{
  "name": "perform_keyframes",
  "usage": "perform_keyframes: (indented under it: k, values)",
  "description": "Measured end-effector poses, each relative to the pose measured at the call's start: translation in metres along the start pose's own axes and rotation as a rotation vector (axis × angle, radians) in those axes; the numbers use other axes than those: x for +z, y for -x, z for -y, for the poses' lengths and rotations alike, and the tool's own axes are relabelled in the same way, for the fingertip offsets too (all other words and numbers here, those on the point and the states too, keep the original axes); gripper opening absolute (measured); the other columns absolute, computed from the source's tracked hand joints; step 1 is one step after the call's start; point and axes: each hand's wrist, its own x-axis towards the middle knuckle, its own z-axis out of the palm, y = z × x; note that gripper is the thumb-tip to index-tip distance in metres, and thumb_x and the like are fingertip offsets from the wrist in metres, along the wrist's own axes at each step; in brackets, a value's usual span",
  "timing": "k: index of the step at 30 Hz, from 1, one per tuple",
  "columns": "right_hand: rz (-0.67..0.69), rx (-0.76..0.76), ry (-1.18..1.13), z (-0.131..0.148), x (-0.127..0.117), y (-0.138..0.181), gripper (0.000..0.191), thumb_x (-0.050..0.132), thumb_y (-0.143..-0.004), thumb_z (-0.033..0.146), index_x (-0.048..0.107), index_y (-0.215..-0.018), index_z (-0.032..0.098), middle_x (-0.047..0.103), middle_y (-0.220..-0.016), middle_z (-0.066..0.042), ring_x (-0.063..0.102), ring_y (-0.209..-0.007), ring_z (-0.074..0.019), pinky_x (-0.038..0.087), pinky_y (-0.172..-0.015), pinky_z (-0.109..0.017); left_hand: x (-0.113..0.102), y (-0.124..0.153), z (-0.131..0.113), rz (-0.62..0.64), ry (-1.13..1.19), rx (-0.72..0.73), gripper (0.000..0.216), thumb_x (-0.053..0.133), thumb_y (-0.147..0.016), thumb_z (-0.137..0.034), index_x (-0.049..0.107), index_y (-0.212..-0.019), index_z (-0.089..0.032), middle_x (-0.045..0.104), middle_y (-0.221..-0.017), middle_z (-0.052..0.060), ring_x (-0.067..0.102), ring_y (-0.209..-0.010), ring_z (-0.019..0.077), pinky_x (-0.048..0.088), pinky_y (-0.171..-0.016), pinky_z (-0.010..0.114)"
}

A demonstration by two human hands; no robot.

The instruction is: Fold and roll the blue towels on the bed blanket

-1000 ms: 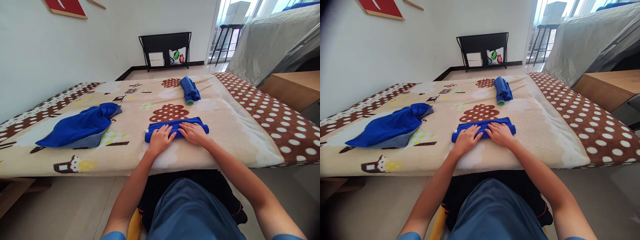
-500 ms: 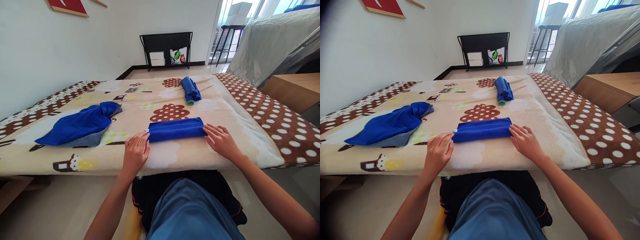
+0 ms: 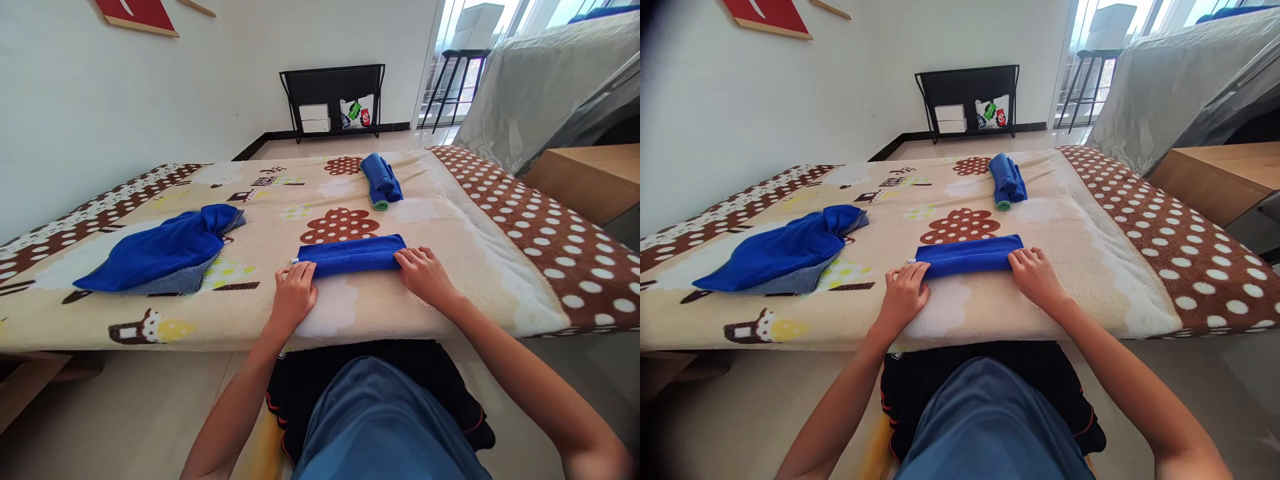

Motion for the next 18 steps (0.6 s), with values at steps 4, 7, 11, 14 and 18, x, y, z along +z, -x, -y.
perform_keyframes:
  k: [4,7,11,14,18]
  values:
    - [0.061,0.054,-0.024,-0.002,0.003,-0.016,0.02,0.05,-0.087,0.011,0.067,-0.099,0.014,0.071,-0.102,-0.012,0.062,-0.098,-0.0268,0.036,-0.093,-0.039,0.005,-0.012,0.001,0.026,-0.017,-0.029,0.043,0.046,-0.089,-0.012,0.057,-0.13,-0.016,0.064,-0.13,0.017,0.057,-0.119,0.0306,0.033,-0.102,0.05]
    - [0.089,0.081,-0.016,-0.001,0.007,-0.026,0.017,0.051,-0.085,0.014,0.066,-0.095,0.014,0.07,-0.097,-0.013,0.06,-0.096,-0.0281,0.035,-0.091,-0.039,0.009,-0.02,0.002,0.04,-0.046,-0.044,0.044,0.047,-0.086,-0.011,0.057,-0.129,-0.016,0.064,-0.129,0.017,0.055,-0.118,0.0319,0.034,-0.1,0.05]
    - [0.085,0.099,-0.009,0.003,0.003,-0.029,0.019,0.05,-0.085,0.015,0.066,-0.096,0.013,0.069,-0.098,-0.015,0.059,-0.097,-0.0289,0.034,-0.092,-0.041,0.004,-0.025,0.004,0.065,-0.06,-0.023,0.041,0.046,-0.085,-0.009,0.059,-0.124,-0.017,0.066,-0.122,0.016,0.056,-0.115,0.0315,0.034,-0.098,0.05]
    - [0.072,0.079,-0.016,0.009,-0.01,-0.019,0.018,0.05,-0.085,0.015,0.067,-0.092,0.014,0.069,-0.094,-0.014,0.06,-0.093,-0.0279,0.033,-0.092,-0.041,-0.012,-0.021,0.006,0.089,-0.036,-0.002,0.033,0.047,-0.084,-0.012,0.063,-0.112,-0.017,0.068,-0.112,0.015,0.059,-0.108,0.0309,0.034,-0.097,0.051]
    - [0.133,0.018,-0.061,0.02,-0.031,-0.001,0.016,0.049,-0.085,0.015,0.065,-0.083,0.017,0.069,-0.084,-0.01,0.061,-0.085,-0.0249,0.034,-0.092,-0.041,-0.036,-0.01,0.001,0.165,-0.002,0.037,0.023,0.048,-0.081,-0.012,0.066,-0.092,-0.019,0.071,-0.098,0.011,0.063,-0.098,0.0291,0.035,-0.098,0.052]
